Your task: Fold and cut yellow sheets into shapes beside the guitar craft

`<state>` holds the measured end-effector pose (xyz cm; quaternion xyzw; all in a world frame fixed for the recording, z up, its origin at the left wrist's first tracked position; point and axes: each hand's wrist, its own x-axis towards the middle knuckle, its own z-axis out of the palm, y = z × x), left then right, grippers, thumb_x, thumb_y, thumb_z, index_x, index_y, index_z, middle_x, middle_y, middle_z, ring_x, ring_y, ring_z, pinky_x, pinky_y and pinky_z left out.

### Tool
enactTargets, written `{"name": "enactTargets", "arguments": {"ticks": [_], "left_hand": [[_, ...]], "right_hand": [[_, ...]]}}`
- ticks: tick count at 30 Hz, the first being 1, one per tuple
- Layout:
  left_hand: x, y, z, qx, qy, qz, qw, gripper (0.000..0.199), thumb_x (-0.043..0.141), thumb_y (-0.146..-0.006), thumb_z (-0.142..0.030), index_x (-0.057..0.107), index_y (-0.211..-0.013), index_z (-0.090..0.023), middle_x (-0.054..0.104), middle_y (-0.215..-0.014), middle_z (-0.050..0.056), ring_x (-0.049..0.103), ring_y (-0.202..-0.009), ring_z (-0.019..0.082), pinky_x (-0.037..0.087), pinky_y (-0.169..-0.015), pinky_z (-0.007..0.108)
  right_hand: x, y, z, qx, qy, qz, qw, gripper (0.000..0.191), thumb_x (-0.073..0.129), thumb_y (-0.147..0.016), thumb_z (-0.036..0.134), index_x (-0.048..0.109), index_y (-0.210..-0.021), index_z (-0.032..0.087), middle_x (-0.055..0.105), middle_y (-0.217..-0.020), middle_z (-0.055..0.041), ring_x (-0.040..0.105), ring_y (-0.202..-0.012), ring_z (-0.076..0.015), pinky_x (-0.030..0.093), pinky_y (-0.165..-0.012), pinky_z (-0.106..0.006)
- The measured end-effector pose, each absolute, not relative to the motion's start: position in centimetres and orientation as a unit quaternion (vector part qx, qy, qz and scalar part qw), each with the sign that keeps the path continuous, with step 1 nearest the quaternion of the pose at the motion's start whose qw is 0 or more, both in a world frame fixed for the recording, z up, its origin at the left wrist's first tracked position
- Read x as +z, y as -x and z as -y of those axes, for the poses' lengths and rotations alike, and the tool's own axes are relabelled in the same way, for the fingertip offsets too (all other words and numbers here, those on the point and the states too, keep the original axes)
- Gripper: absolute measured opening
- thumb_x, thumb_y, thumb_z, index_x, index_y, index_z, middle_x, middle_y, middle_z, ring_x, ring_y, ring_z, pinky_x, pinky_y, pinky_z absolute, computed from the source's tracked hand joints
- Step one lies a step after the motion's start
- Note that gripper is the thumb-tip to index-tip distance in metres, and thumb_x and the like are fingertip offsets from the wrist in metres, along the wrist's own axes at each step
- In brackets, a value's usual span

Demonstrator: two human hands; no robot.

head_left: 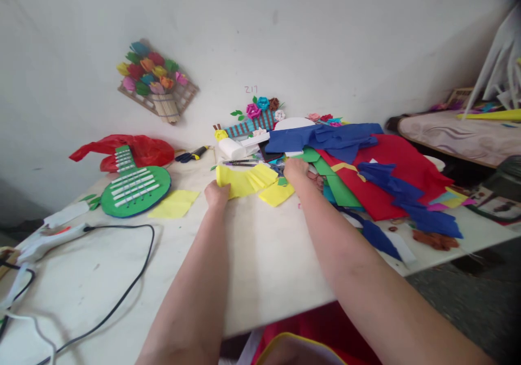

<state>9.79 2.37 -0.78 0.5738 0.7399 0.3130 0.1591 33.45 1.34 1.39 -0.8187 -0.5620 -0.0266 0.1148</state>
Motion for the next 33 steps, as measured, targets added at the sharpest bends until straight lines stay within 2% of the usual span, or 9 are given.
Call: {"name": "enactTargets", "arguments": {"ticks": [4,13,25,29,33], "left_hand": [[-0.9,-9.8,-2.5,0.314,-0.573,-0.741,0.157,0.033,0.062,-0.068,-0.031,0.064,-0.096,-0.012,0.067,-0.093,0.013,0.061,-0.090,0.024,0.045,-0.073,0.028],[-1.0,-9.8,-2.5,0.316,-0.579,-0.735,0.160,0.032,0.060,-0.069,-0.030,0.063,-0.095,-0.013,0.066,-0.094,0.013,0.061,-0.089,0.023,0.044,-0.071,0.027],[-1.0,-9.7,-2.7,0.296,-0.584,-0.742,0.144,0.032,0.060,-0.069,-0.033,0.062,-0.094,-0.013,0.066,-0.094,0.014,0.061,-0.091,0.025,0.045,-0.072,0.028],[-1.1,-9.6,-2.9,0.305,-0.583,-0.739,0.147,0.032,0.059,-0.069,-0.032,0.062,-0.095,-0.013,0.066,-0.094,0.013,0.061,-0.090,0.024,0.045,-0.071,0.028],[-1.1,-9.5,-2.8,0.313,-0.578,-0.737,0.157,0.033,0.060,-0.069,-0.031,0.062,-0.097,-0.013,0.066,-0.096,0.014,0.061,-0.091,0.025,0.045,-0.071,0.028]], "right_hand": [[1.1,-33.3,-1.4,-0.044,0.844,0.522,0.114,0.031,0.040,-0.082,0.010,0.065,-0.102,0.010,0.062,-0.108,-0.0189,0.055,-0.103,-0.0283,0.043,-0.080,-0.038],[1.4,-33.2,-1.5,-0.056,0.829,0.548,0.099,0.028,0.045,-0.080,0.009,0.066,-0.098,0.009,0.065,-0.100,-0.0183,0.062,-0.091,-0.0241,0.046,-0.074,-0.032],[3.1,-32.2,-0.7,-0.036,0.836,0.541,0.084,0.030,0.048,-0.078,0.012,0.064,-0.103,0.011,0.063,-0.106,-0.0181,0.061,-0.096,-0.0255,0.047,-0.076,-0.034],[2.7,-31.9,-1.2,-0.014,0.828,0.557,0.064,0.030,0.049,-0.078,0.014,0.065,-0.103,0.010,0.063,-0.105,-0.0200,0.061,-0.097,-0.0262,0.047,-0.076,-0.034],[1.9,-31.5,-1.3,-0.043,0.812,0.578,0.072,0.030,0.047,-0.079,0.012,0.065,-0.102,0.010,0.064,-0.102,-0.0205,0.060,-0.098,-0.0264,0.047,-0.075,-0.034]]}}
